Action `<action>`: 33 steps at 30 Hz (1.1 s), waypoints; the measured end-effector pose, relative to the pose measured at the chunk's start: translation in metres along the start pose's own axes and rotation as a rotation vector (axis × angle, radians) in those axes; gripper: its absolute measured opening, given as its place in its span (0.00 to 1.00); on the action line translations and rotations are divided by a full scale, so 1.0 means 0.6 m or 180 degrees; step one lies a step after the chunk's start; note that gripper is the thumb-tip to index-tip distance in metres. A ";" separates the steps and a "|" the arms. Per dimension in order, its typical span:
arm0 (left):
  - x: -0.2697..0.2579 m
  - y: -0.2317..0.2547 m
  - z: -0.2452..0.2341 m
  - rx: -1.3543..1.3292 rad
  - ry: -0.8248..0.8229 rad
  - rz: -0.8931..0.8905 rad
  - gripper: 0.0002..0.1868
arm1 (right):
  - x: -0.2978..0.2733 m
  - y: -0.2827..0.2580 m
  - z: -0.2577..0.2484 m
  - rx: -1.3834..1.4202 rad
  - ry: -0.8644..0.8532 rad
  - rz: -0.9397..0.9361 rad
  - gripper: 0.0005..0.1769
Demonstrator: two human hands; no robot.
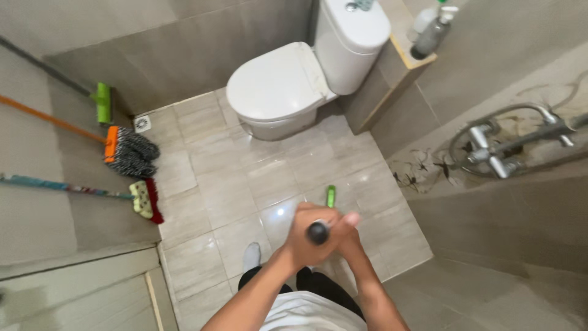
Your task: The person cleans the bathroom floor using a green squeegee, pushing water toward a floor drain.
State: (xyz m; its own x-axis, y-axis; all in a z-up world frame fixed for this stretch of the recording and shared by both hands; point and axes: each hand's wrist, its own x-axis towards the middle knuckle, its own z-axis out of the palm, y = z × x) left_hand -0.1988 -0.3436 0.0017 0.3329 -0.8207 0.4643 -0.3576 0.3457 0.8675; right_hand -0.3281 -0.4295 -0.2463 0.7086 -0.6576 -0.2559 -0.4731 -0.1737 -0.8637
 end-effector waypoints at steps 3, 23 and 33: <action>-0.006 -0.004 0.015 -0.0474 0.0069 -0.0161 0.25 | -0.028 -0.084 -0.083 -0.0902 0.0069 0.0565 0.07; -0.042 -0.013 0.072 0.0495 0.0205 -0.0628 0.26 | 0.035 -0.107 -0.014 -0.0209 -0.0041 -0.0392 0.18; -0.005 0.034 0.084 -0.0142 -0.0039 0.0037 0.25 | 0.004 -0.158 -0.108 -0.0693 0.0074 -0.0040 0.14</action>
State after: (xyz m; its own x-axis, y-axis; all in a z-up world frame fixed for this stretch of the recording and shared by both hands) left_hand -0.2509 -0.3570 0.0087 0.3181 -0.8220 0.4723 -0.3221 0.3748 0.8693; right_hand -0.3154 -0.4622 -0.1372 0.7041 -0.6707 -0.2334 -0.5679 -0.3345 -0.7520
